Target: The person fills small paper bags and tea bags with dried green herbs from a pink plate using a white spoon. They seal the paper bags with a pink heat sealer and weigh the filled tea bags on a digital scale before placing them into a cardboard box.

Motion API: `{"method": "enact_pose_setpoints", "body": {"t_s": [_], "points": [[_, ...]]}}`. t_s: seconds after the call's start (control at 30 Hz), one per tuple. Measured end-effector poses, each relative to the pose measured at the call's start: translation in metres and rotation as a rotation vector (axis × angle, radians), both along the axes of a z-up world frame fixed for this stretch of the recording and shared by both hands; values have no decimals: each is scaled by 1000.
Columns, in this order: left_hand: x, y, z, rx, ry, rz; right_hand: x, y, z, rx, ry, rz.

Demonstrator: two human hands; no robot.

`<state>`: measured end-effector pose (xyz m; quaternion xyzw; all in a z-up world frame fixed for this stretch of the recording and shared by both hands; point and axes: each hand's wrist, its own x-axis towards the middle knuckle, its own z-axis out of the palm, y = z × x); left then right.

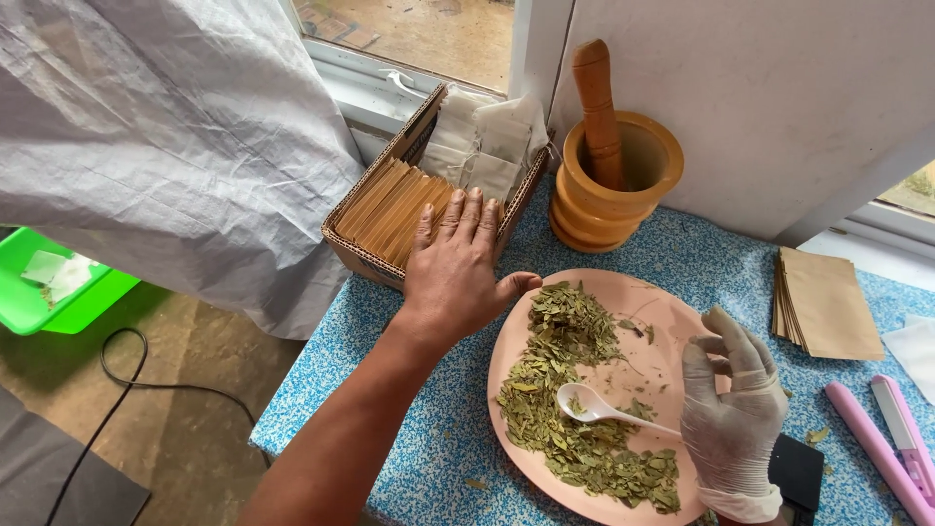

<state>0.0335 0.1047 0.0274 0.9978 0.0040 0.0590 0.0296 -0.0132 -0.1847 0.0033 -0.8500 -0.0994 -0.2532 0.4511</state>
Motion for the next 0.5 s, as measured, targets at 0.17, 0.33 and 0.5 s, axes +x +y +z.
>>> {"method": "enact_pose_setpoints", "body": {"t_s": [0.17, 0.33, 0.5], "points": [[-2, -4, -6, 1, 37, 40, 1, -2, -3, -12, -26, 1], [-3, -5, -3, 70, 80, 75, 2, -2, -4, -2, -41, 12], [-5, -7, 15, 36, 222, 73, 2, -2, -5, 2, -24, 12]]}}
